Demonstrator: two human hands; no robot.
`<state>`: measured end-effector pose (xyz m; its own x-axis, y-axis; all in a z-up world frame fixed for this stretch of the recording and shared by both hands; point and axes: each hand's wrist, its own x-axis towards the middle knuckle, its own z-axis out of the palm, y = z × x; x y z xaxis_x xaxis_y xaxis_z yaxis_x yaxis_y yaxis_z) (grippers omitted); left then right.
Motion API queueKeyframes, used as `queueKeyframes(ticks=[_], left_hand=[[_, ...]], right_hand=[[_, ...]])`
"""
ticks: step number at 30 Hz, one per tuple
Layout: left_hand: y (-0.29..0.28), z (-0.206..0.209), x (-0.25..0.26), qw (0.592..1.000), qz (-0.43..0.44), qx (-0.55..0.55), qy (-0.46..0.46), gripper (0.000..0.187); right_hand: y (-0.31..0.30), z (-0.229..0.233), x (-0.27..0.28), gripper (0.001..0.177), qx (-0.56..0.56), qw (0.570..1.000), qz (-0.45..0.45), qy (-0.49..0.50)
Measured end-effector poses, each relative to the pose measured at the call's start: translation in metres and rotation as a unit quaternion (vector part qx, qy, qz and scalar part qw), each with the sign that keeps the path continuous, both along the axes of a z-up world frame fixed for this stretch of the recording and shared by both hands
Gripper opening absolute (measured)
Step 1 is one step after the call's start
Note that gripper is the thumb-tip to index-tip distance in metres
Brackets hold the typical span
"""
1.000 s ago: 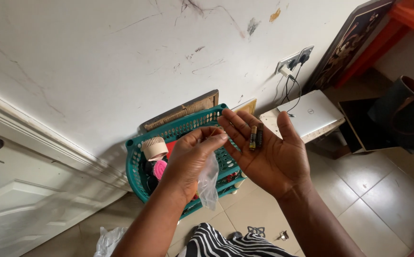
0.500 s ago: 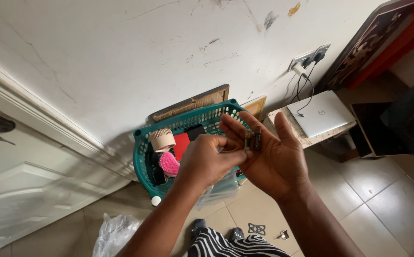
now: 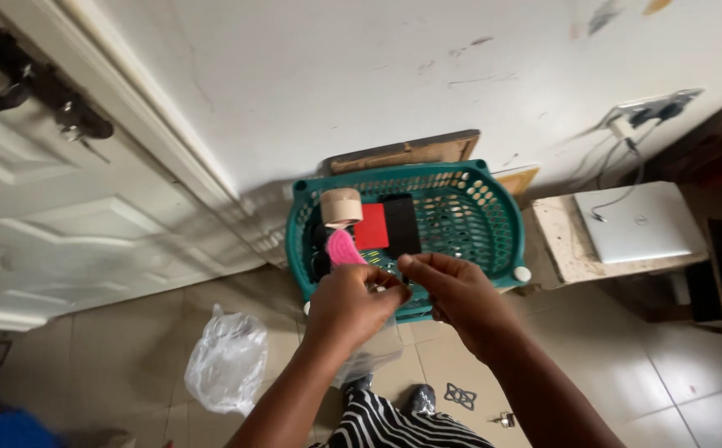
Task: Organizing various personal care items and accessories in a storage shelf.
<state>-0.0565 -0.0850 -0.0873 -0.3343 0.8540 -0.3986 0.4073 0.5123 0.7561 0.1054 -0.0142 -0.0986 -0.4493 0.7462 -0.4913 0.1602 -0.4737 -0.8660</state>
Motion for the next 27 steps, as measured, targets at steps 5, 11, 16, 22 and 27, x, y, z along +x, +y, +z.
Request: queueKeyframes(ticks=[5,11,16,22,27], left_hand=[[-0.013,-0.036,-0.022,0.999,0.033,-0.020,0.008,0.033],[-0.025,-0.071,-0.053,0.997,0.075,-0.030,0.001,0.035],[-0.035,-0.101,-0.079,0.991,0.122,-0.057,-0.021,0.035],[-0.033,-0.121,-0.097,0.987,0.151,-0.052,-0.021,0.037],[-0.023,-0.158,-0.104,0.988,0.153,-0.030,-0.015,0.038]], right_hand=[[0.009,-0.048,-0.025,0.029,-0.031,0.997,0.060,-0.047],[0.024,-0.121,-0.051,0.030,-0.031,0.994,0.045,-0.094],[0.034,-0.189,-0.073,0.035,0.053,0.993,0.076,-0.072],[0.034,-0.227,-0.115,0.034,0.166,0.928,0.156,-0.294],[0.037,-0.266,-0.143,0.032,0.234,0.878,0.223,-0.354]])
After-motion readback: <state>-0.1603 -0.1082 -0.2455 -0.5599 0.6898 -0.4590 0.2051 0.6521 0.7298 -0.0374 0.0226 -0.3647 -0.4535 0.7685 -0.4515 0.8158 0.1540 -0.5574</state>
